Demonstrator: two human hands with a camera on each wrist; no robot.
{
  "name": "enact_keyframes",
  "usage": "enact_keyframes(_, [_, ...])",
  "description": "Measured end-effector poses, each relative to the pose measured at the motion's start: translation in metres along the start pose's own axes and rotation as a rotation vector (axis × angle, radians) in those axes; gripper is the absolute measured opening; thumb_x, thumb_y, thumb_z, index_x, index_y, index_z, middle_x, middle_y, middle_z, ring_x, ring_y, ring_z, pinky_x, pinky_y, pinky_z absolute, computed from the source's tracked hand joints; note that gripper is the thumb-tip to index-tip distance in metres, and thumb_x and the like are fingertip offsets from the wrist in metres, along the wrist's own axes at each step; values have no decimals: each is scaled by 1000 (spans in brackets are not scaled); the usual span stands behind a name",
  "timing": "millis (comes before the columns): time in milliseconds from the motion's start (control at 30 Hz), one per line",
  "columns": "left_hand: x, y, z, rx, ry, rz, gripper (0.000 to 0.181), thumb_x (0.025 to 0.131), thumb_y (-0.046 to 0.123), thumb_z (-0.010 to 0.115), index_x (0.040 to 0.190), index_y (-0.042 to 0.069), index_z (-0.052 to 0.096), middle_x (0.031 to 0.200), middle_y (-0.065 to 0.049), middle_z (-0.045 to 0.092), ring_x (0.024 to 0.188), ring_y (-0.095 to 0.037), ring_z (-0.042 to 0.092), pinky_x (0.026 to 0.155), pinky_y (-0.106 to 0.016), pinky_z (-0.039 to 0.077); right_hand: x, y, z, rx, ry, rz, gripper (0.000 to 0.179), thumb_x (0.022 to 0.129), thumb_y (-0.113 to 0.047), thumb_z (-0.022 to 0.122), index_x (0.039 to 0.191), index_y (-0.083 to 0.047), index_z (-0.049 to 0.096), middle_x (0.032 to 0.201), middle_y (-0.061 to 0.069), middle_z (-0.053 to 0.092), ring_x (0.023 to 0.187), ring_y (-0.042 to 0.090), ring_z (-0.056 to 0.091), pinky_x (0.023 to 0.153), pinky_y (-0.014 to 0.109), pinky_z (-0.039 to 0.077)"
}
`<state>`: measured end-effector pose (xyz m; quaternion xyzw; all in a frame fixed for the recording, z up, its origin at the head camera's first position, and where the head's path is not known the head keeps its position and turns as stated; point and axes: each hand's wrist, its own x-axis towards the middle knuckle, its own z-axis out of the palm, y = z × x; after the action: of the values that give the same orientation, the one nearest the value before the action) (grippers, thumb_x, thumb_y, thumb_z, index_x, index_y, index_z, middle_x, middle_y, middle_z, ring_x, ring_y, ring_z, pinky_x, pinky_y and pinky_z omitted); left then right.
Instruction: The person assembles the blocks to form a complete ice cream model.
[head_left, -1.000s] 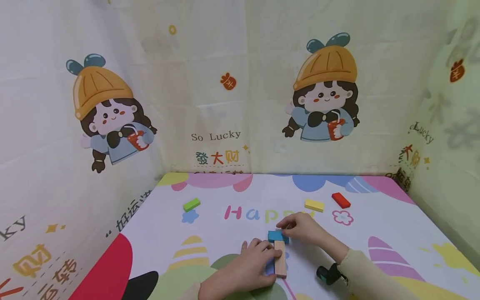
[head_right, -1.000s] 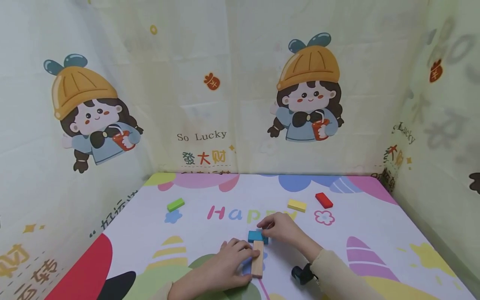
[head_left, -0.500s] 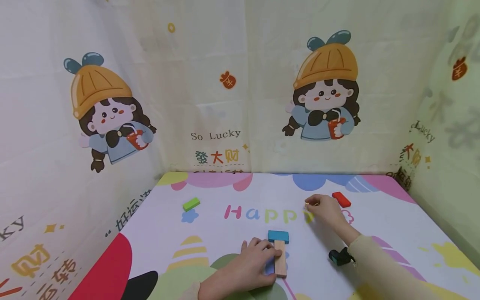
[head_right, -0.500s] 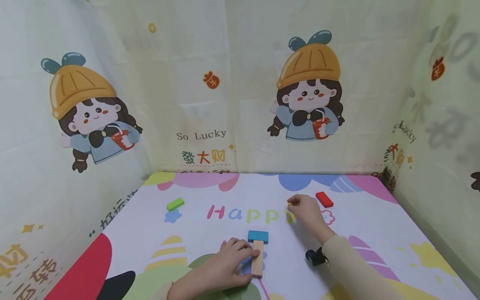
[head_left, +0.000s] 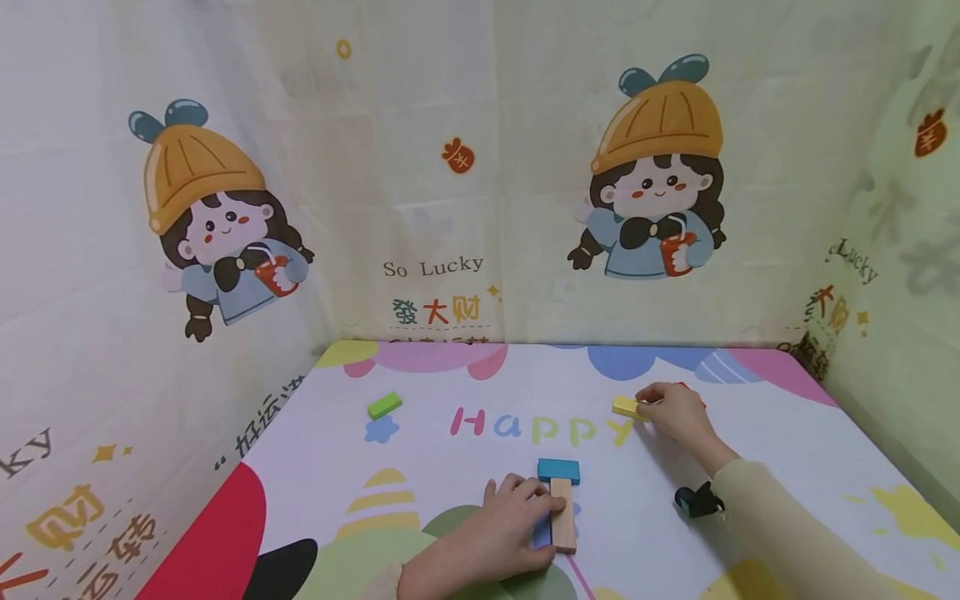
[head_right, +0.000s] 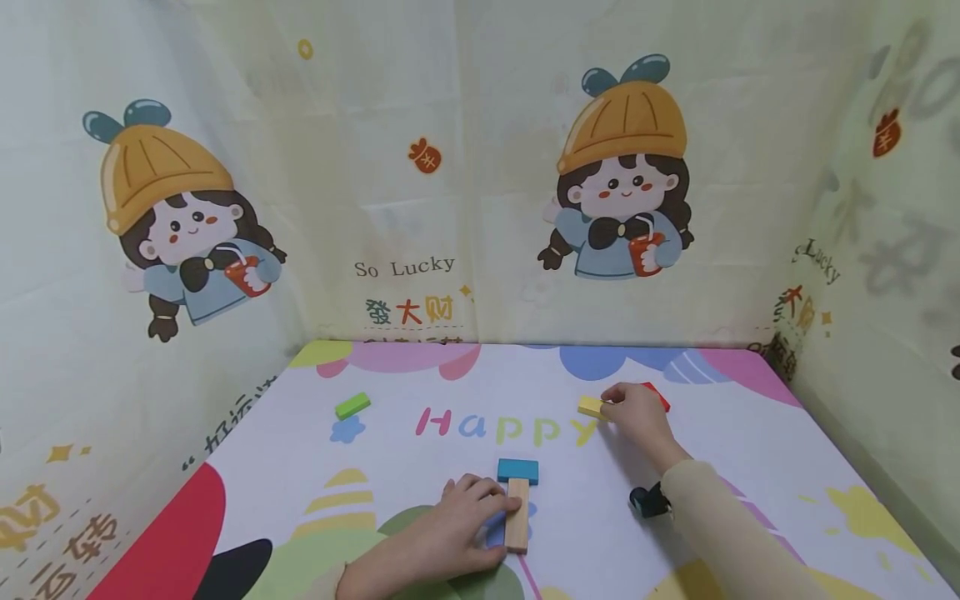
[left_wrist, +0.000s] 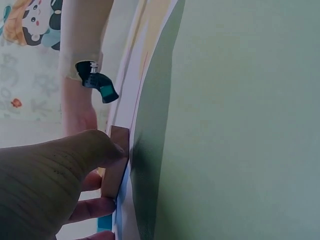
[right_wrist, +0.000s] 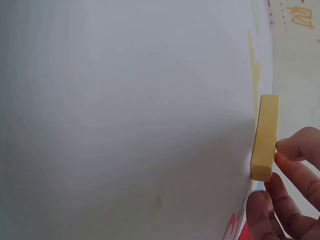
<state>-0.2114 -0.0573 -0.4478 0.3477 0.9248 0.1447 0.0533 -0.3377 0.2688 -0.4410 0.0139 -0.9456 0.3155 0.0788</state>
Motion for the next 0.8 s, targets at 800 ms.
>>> enact_keyframes(800, [-2, 2, 0, 10, 11, 0, 48, 91, 38, 75, 137, 35, 62, 134, 11, 55, 121, -15, 46, 96, -67, 44, 4, 2, 2, 93, -50, 116, 27, 92, -18, 72, 113, 0, 75, 104, 17, 74, 80, 22, 60, 59, 31, 48])
